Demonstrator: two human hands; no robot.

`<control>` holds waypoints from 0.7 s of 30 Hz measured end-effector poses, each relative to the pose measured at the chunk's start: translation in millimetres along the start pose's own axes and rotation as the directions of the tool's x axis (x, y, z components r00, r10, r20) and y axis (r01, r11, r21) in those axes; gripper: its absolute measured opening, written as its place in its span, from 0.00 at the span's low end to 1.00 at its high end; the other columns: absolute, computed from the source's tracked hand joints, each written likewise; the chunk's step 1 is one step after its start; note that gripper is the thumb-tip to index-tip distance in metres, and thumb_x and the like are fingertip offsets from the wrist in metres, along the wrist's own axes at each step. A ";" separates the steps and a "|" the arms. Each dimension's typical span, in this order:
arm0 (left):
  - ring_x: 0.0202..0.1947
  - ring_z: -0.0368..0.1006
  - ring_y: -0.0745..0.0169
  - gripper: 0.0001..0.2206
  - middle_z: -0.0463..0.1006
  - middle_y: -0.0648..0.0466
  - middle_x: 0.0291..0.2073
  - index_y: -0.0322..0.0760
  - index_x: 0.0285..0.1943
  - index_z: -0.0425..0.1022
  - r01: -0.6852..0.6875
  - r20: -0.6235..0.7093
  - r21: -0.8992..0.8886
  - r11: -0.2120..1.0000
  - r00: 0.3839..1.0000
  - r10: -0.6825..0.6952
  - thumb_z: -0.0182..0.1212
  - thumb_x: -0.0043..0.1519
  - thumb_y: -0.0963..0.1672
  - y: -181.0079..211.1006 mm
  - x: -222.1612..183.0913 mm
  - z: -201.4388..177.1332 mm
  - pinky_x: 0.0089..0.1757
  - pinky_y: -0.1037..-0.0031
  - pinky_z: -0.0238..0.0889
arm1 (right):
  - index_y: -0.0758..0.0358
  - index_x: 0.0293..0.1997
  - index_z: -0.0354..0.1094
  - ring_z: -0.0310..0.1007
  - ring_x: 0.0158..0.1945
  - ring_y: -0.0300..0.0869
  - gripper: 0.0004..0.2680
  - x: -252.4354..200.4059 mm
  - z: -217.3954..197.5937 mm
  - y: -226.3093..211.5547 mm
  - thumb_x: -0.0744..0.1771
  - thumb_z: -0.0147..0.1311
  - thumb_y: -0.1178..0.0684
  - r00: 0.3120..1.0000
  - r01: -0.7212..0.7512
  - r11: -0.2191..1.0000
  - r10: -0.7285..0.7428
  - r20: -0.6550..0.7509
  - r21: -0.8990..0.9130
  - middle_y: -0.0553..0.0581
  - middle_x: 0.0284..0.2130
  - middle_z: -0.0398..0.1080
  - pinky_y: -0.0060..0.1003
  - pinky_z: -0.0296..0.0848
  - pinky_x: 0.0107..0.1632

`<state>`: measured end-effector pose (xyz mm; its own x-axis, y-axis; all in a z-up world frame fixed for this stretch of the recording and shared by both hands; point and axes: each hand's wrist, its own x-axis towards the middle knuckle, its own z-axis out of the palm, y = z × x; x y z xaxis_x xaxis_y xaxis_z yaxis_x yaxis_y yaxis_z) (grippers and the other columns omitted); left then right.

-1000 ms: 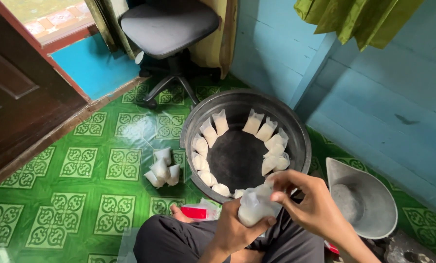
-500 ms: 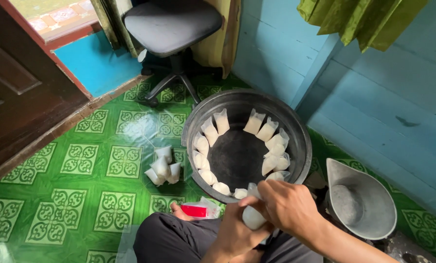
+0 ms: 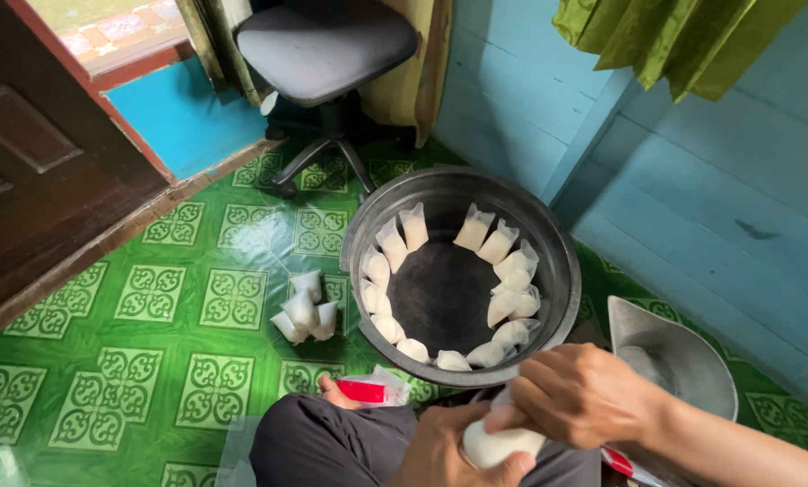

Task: Filling small plastic bags with liquid using a scoop and tying knots to seal them.

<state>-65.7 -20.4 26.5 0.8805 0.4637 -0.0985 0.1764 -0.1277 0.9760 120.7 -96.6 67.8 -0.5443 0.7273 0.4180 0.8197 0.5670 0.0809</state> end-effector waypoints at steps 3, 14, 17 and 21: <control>0.23 0.64 0.75 0.12 0.70 0.60 0.16 0.43 0.28 0.74 0.076 0.017 0.054 0.996 0.997 -0.077 0.62 0.49 0.52 6.3 -3.5 1.8 0.28 0.71 0.59 | 0.56 0.20 0.50 0.48 0.15 0.39 0.17 2.5 -16.5 5.5 0.70 0.44 0.46 0.996 0.086 0.991 -0.087 -0.014 -0.105 0.47 0.15 0.49 0.35 0.48 0.18; 0.26 0.70 0.76 0.13 0.78 0.58 0.22 0.36 0.32 0.80 -0.039 -0.157 -0.207 0.978 0.988 0.006 0.70 0.48 0.49 -13.1 24.7 15.6 0.27 0.75 0.64 | 0.60 0.43 0.71 0.78 0.31 0.42 0.35 -4.8 -27.7 3.2 0.62 0.24 0.17 0.776 -0.608 0.682 0.619 0.123 0.405 0.53 0.36 0.76 0.38 0.72 0.33; 0.23 0.73 0.72 0.16 0.80 0.56 0.23 0.36 0.36 0.79 -0.242 -0.283 -0.068 0.968 0.935 0.214 0.69 0.49 0.51 -36.8 30.8 18.1 0.26 0.73 0.68 | 0.60 0.51 0.71 0.78 0.46 0.41 0.38 -11.5 -30.2 0.8 0.60 0.25 0.15 0.653 -0.698 0.510 0.742 0.153 0.503 0.54 0.47 0.77 0.39 0.71 0.47; 0.21 0.70 0.70 0.18 0.77 0.58 0.21 0.36 0.35 0.78 -0.294 -0.270 -0.054 0.954 0.924 0.270 0.68 0.52 0.54 -43.3 34.0 15.9 0.24 0.75 0.64 | 0.56 0.56 0.70 0.77 0.53 0.38 0.28 -17.6 -11.0 -9.7 0.57 0.53 0.29 0.502 -0.779 0.284 0.817 0.285 0.560 0.49 0.56 0.75 0.36 0.73 0.51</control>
<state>-36.4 -13.1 -22.3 0.7429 0.6306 0.2244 -0.1142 -0.2109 0.9708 124.3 -119.1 69.6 0.3453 0.9383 0.0183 0.5567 -0.1891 -0.8089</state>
